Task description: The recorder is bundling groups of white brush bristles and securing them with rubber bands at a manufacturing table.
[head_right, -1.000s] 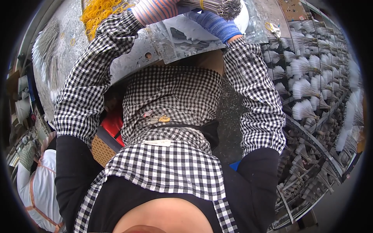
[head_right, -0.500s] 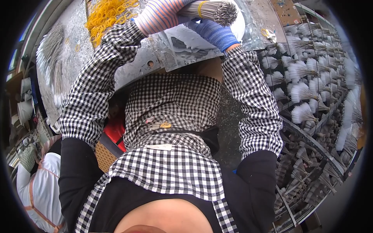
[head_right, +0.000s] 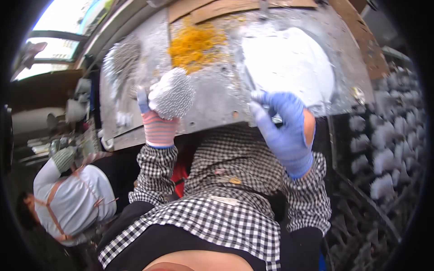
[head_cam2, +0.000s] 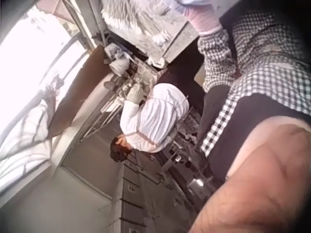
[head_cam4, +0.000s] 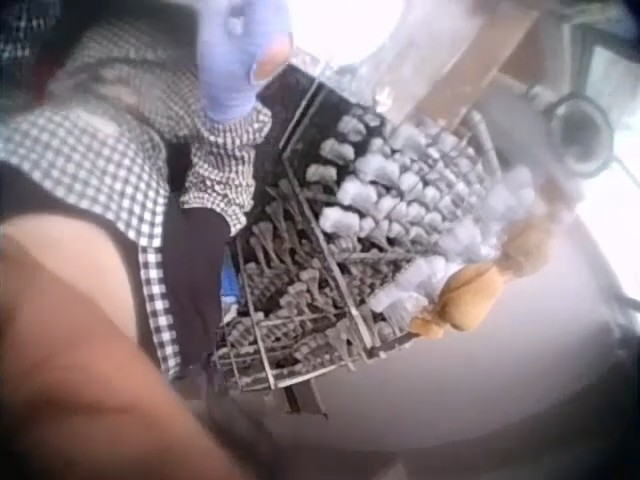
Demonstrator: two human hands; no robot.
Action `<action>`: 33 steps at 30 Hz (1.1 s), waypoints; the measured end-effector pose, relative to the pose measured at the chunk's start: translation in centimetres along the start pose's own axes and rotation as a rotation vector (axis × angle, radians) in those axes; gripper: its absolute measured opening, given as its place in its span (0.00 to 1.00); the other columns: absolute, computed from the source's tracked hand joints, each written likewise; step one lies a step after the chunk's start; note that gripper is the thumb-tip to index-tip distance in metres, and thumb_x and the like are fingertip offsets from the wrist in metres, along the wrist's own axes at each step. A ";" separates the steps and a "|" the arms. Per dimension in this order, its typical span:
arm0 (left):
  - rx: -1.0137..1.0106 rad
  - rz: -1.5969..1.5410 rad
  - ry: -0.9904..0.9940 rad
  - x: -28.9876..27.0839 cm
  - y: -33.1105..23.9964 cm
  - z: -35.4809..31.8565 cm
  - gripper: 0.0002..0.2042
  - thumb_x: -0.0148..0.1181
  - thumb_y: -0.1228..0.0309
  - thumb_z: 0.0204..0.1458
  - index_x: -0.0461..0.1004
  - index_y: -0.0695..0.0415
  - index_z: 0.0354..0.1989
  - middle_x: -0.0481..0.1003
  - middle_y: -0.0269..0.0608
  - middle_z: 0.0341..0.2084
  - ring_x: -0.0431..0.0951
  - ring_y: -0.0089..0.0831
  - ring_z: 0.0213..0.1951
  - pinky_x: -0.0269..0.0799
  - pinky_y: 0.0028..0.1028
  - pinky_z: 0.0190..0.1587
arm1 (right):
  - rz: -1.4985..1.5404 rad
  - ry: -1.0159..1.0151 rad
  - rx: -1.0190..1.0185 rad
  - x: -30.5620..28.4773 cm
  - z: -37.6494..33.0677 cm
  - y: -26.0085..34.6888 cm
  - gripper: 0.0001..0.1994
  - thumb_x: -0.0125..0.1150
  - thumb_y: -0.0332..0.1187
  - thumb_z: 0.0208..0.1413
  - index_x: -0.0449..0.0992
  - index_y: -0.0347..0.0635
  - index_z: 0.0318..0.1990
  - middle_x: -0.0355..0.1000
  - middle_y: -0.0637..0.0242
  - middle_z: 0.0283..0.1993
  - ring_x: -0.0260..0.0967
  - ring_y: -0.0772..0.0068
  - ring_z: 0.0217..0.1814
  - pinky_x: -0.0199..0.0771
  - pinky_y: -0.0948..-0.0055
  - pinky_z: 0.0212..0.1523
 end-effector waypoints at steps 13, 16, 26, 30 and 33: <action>0.323 -0.367 -0.520 -15.7 -5.3 -8.4 0.17 0.54 0.53 0.64 0.79 0.52 0.50 0.81 0.37 0.50 0.80 0.32 0.51 0.78 0.36 0.51 | 0.151 0.422 -0.144 23.3 -1.3 -4.0 0.06 0.68 0.34 0.55 0.83 0.43 0.37 0.79 0.61 0.31 0.77 0.58 0.33 0.76 0.63 0.38; 0.361 -0.397 -0.530 -14.8 -6.1 -8.4 0.17 0.54 0.53 0.64 0.79 0.53 0.50 0.81 0.37 0.49 0.81 0.30 0.44 0.78 0.33 0.45 | 0.013 0.408 -0.290 24.7 -1.2 -5.2 0.06 0.66 0.35 0.56 0.83 0.45 0.37 0.78 0.61 0.32 0.77 0.57 0.36 0.77 0.62 0.39; 0.385 -0.447 -0.581 -18.1 -6.9 -9.5 0.21 0.59 0.49 0.61 0.79 0.54 0.49 0.81 0.36 0.48 0.79 0.28 0.35 0.80 0.33 0.44 | 0.031 0.449 -0.286 24.4 -1.4 -4.5 0.05 0.67 0.33 0.54 0.83 0.45 0.37 0.78 0.61 0.31 0.77 0.57 0.35 0.76 0.62 0.39; 0.418 -0.423 -0.484 -17.1 -7.3 -9.7 0.19 0.55 0.55 0.63 0.78 0.56 0.53 0.79 0.42 0.54 0.78 0.41 0.56 0.74 0.46 0.61 | 0.030 0.434 -0.309 24.4 -1.5 -4.8 0.05 0.67 0.33 0.54 0.83 0.45 0.37 0.79 0.61 0.32 0.77 0.57 0.36 0.77 0.63 0.39; 0.445 -0.387 -0.623 -17.7 -7.4 -10.1 0.20 0.57 0.53 0.62 0.77 0.55 0.53 0.79 0.41 0.54 0.78 0.41 0.56 0.75 0.45 0.61 | 0.021 0.433 -0.314 24.4 -1.6 -4.9 0.05 0.67 0.33 0.55 0.83 0.45 0.37 0.79 0.62 0.32 0.77 0.58 0.36 0.77 0.63 0.40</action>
Point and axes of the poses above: each hand's wrist, its own z-axis towards the middle knuckle, its own x-axis out of the palm, y = z × x, the point moved 9 cm from there along z, towards the middle knuckle
